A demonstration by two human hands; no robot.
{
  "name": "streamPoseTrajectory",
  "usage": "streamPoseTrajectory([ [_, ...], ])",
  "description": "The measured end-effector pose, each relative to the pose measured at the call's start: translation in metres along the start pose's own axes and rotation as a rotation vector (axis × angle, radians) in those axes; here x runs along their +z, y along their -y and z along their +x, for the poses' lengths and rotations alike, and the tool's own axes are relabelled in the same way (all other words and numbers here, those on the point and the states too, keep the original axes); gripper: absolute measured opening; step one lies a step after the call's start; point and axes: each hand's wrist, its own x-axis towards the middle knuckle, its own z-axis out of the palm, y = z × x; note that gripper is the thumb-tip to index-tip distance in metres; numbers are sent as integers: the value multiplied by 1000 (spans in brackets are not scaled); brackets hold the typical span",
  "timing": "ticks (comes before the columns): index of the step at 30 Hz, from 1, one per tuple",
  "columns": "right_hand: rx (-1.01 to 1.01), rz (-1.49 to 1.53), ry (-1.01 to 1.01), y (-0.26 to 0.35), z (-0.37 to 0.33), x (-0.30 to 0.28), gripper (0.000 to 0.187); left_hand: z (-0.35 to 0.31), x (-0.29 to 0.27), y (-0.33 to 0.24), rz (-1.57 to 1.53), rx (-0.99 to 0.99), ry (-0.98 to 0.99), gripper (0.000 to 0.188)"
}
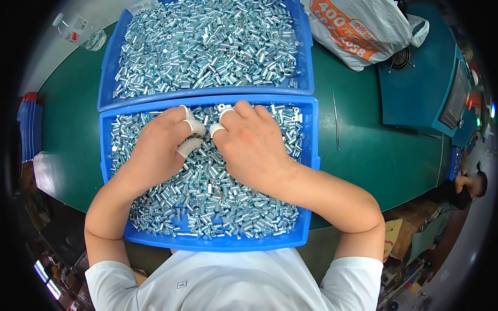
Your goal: The recorder is manually inspecting and sorting small metal fasteners from a bin at a workstation.
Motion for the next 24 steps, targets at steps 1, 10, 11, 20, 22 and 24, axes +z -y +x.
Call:
streamPoseTrajectory([
  [1,-19,1,-13,-1,0,1,32,1,-1,1,-46,-5,7,26],
  [10,14,397,-90,-11,-6,-14,22,-2,-9,-2,-113,-47,65,34],
  [11,83,449,-32,-8,-8,-22,15,-2,-10,-3,-118,-49,69,33],
  [20,269,808,149,5,-15,-36,12,-1,-7,1,-136,-25,62,25],
  [22,281,857,99,6,-13,-31,12,-1,-9,2,-116,-22,92,23],
  [24,301,901,84,4,-13,-27,11,0,-10,2,-92,-19,119,19],
])
